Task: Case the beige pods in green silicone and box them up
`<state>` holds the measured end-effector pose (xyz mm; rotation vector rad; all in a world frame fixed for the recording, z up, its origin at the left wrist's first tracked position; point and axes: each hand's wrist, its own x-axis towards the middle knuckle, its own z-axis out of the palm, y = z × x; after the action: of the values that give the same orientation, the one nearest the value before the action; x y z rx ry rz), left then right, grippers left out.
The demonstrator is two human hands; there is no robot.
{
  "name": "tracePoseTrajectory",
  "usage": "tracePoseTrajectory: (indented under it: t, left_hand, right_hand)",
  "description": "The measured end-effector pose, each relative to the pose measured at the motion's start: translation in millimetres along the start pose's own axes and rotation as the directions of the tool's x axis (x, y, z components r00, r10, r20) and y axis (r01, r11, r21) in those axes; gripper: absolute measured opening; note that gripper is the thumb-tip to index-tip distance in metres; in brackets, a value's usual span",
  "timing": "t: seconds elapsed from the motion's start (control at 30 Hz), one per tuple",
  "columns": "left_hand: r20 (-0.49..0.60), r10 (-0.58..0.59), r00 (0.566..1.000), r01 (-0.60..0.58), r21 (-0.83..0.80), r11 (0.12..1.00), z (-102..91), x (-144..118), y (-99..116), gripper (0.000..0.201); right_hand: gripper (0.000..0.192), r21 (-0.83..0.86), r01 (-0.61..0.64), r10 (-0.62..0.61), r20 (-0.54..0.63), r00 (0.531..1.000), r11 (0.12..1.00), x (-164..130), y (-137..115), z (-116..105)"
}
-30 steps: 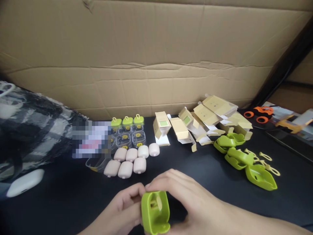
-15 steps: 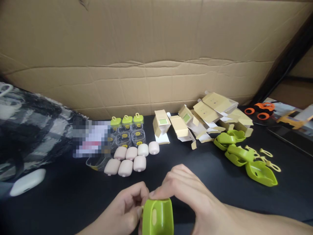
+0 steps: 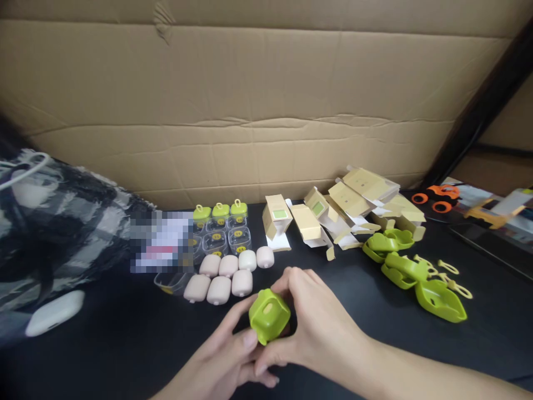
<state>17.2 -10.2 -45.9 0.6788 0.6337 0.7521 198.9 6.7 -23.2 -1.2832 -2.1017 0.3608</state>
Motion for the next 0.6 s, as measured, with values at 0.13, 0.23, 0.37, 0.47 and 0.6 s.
tracePoseTrajectory:
  t: [0.13,0.23,0.37,0.47,0.6]
  left_hand:
    - [-0.023,0.036,0.999,-0.036,-0.001,0.999,-0.1,0,0,0.088]
    - [0.029,0.048,0.998,-0.05,0.065,0.997,-1.6,0,0,0.079]
    - [0.067,0.059,0.996,-0.063,0.054,0.997,-3.5,-2,0,0.055]
    - [0.103,0.038,0.994,-0.04,0.016,0.999,-5.7,1,-2,0.046]
    - [0.197,-0.006,0.98,0.014,-0.041,0.999,-9.4,7,-6,0.052]
  right_hand:
    - [0.045,0.193,-0.124,0.101,0.126,0.987,0.973,2,0,-4]
    - [0.031,0.35,-0.187,0.119,0.207,0.971,0.918,1,1,-12]
    - [0.038,0.381,-0.092,-0.035,0.312,0.95,0.92,15,6,-26]
    - [0.037,0.171,0.02,-0.057,0.211,0.976,0.985,37,16,-28]
    - [0.05,-0.041,0.076,-0.067,0.2,0.977,0.996,58,27,-14]
